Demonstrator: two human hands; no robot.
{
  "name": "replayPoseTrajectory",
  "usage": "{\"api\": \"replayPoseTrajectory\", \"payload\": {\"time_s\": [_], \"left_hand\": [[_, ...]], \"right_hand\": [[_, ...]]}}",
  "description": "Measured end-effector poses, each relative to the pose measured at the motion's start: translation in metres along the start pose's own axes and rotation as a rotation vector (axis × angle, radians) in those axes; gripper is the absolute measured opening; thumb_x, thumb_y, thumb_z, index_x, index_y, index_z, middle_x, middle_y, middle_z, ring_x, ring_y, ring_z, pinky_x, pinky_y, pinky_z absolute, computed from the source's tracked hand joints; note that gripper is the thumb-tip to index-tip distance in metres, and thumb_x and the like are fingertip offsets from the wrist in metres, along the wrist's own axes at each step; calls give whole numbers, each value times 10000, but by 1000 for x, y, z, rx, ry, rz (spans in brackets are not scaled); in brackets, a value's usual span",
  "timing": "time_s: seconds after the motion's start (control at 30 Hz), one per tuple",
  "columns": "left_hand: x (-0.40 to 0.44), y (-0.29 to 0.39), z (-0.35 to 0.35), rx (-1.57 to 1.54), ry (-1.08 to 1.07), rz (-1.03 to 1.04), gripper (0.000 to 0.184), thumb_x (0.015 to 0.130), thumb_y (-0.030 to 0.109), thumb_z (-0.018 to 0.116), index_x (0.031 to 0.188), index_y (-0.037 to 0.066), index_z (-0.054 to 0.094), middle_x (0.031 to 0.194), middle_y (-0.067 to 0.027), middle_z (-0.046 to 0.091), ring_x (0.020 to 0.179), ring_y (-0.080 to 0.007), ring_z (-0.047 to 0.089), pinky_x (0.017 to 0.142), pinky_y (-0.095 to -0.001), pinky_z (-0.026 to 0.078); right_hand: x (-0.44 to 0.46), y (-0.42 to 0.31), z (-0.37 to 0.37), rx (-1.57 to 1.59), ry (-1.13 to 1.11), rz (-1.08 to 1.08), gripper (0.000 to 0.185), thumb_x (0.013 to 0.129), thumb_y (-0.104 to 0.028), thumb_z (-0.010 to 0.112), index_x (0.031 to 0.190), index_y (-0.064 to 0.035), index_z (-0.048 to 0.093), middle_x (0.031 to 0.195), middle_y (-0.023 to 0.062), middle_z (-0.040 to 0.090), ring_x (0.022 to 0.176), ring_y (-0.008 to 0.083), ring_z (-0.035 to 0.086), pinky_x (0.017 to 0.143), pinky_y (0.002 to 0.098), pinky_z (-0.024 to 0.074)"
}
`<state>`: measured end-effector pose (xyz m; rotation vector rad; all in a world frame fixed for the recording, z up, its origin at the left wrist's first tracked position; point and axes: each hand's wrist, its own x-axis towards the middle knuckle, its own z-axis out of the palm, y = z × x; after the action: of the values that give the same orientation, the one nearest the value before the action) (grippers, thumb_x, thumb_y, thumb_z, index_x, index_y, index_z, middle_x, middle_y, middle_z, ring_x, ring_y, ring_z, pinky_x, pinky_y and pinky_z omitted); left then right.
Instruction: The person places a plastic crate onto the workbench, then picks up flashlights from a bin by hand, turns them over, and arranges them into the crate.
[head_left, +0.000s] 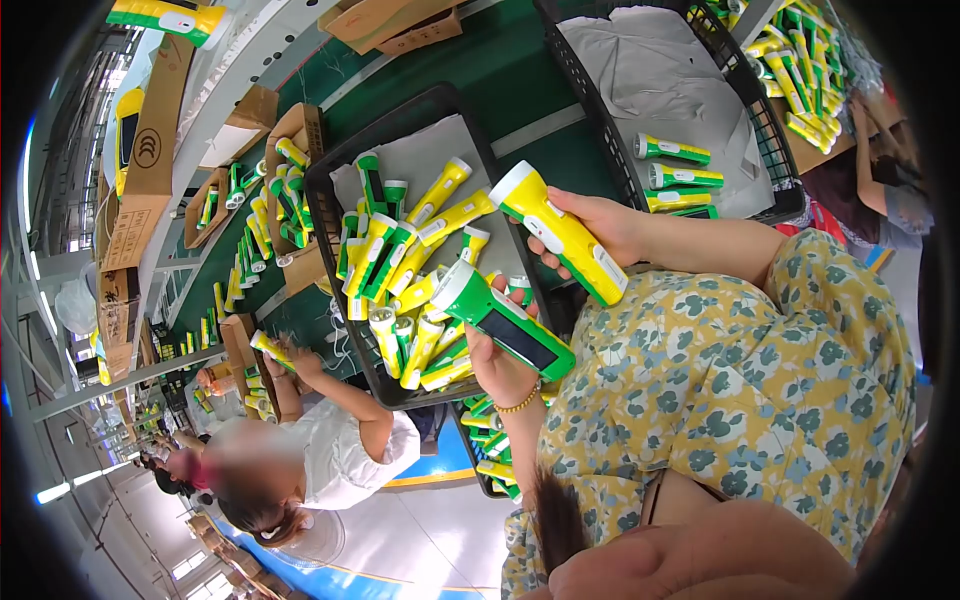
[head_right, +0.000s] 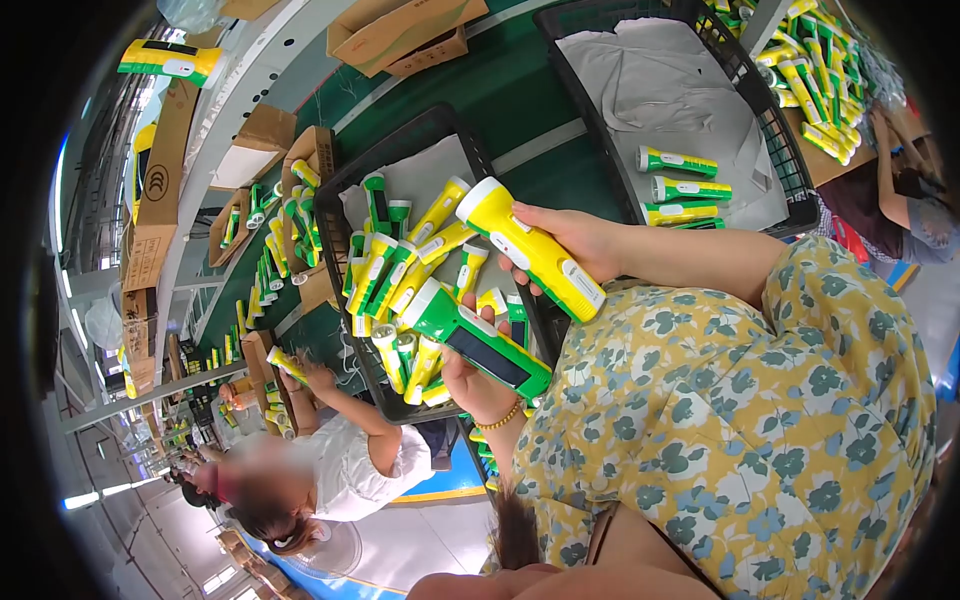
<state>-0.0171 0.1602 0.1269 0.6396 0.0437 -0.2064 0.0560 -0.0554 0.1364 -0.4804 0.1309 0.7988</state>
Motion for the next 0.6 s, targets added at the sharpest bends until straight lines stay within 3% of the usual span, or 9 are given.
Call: {"api": "replayPoseTrajectory", "payload": {"time_s": [0.2, 0.27, 0.43, 0.6], "left_hand": [[-2, -5, -1, -94, -47, -30, 647, 851, 258, 501, 1421, 59, 270, 1445, -160, 326, 1240, -286, 465, 958, -526, 453], [-3, -4, 0, -429, -32, -142, 652, 857, 266, 541, 1411, 47, 276, 1425, -163, 351, 1191, -336, 497, 907, -559, 484], [-3, -10, -8, -571, -151, -177, 614, 886, 295, 461, 1414, 36, 284, 1439, -169, 337, 1183, -358, 493, 898, -565, 483], [3, -9, -8, -589, -264, -235, 542, 969, 404, 346, 1419, 106, 297, 1347, -167, 435, 1100, -337, 534, 829, -582, 506]], "right_hand": [[-1, 2, 4, -39, 38, -42, 401, 976, -434, 397, 1169, -88, 461, 929, 74, 602, 775, 154, 598, 656, 308, 524], [-1, 2, 7, -81, 56, -64, 374, 972, -405, 429, 1160, -83, 459, 919, 74, 598, 761, 144, 596, 641, 298, 523], [-4, 3, 17, -188, 109, -105, 350, 972, -376, 442, 1157, -80, 458, 914, 74, 596, 745, 140, 593, 626, 291, 520], [-2, 4, 14, -264, 135, -104, 348, 970, -360, 451, 1170, -76, 458, 926, 76, 595, 747, 140, 591, 626, 291, 518]]}}
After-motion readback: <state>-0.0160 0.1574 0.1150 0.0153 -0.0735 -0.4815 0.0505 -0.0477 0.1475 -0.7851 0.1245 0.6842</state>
